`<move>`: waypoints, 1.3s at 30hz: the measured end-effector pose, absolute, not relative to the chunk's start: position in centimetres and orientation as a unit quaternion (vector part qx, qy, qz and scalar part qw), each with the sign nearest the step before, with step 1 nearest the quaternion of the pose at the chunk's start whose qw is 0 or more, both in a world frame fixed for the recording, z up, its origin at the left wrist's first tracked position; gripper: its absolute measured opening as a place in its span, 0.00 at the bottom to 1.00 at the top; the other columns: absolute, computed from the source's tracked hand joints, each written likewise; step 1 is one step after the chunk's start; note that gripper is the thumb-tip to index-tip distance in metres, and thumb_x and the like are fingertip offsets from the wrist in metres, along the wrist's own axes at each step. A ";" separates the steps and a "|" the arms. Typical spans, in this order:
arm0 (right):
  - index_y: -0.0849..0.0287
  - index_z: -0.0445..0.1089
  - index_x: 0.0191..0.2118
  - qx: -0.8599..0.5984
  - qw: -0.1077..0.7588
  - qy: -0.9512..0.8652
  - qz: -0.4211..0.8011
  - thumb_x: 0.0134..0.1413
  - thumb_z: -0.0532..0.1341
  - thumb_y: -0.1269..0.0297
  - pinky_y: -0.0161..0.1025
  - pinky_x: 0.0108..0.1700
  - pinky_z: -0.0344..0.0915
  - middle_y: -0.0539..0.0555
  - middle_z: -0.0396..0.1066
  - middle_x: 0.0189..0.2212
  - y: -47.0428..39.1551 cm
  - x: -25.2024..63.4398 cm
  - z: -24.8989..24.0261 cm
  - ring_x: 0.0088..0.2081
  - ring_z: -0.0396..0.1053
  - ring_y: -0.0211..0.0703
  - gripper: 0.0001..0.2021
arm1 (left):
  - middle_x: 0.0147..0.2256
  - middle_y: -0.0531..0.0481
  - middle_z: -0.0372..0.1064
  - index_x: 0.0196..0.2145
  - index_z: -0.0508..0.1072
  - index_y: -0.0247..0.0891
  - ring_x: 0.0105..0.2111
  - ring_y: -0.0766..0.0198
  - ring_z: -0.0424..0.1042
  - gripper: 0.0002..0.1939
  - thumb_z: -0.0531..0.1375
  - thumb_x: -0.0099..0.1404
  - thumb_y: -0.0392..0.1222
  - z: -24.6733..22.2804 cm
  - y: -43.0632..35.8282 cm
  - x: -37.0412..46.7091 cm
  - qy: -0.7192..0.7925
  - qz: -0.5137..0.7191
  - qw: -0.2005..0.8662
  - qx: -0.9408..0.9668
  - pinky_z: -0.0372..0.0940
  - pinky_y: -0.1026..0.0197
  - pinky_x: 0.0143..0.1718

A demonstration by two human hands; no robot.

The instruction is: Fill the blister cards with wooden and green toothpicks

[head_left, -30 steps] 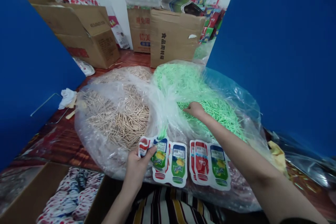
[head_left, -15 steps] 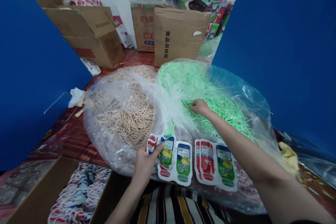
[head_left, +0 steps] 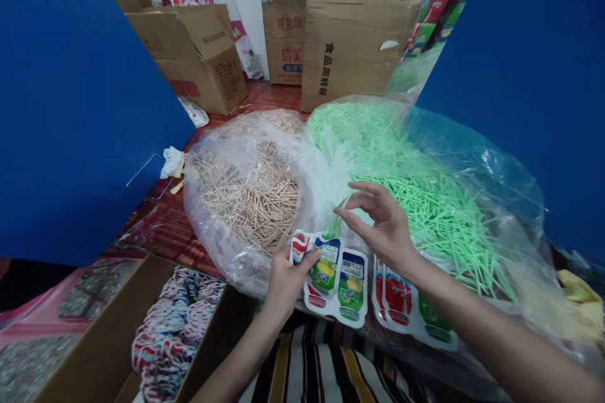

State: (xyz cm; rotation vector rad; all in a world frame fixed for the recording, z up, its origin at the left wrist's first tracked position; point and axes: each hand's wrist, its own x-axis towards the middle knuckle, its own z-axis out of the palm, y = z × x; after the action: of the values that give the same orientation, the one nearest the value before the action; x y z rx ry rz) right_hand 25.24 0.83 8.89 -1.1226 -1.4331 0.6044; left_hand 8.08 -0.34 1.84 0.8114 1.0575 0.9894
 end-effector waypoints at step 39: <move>0.57 0.67 0.44 -0.437 0.330 -0.797 0.255 0.52 0.63 0.60 0.42 0.44 0.66 0.56 0.72 0.40 -0.1 23.9 6.4 0.42 0.70 0.45 0.14 | 0.27 0.51 0.75 0.29 0.77 0.33 0.26 0.65 0.71 0.13 0.69 0.48 0.44 2.7 0.4 5.5 0.473 0.458 0.664 0.356 0.66 0.63 0.31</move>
State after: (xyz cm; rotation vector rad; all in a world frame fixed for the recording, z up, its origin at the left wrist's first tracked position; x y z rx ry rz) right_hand 23.92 -0.07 6.43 -1.1421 -2.0842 0.6673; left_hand 5.49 0.45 2.71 0.8035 1.0683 1.0341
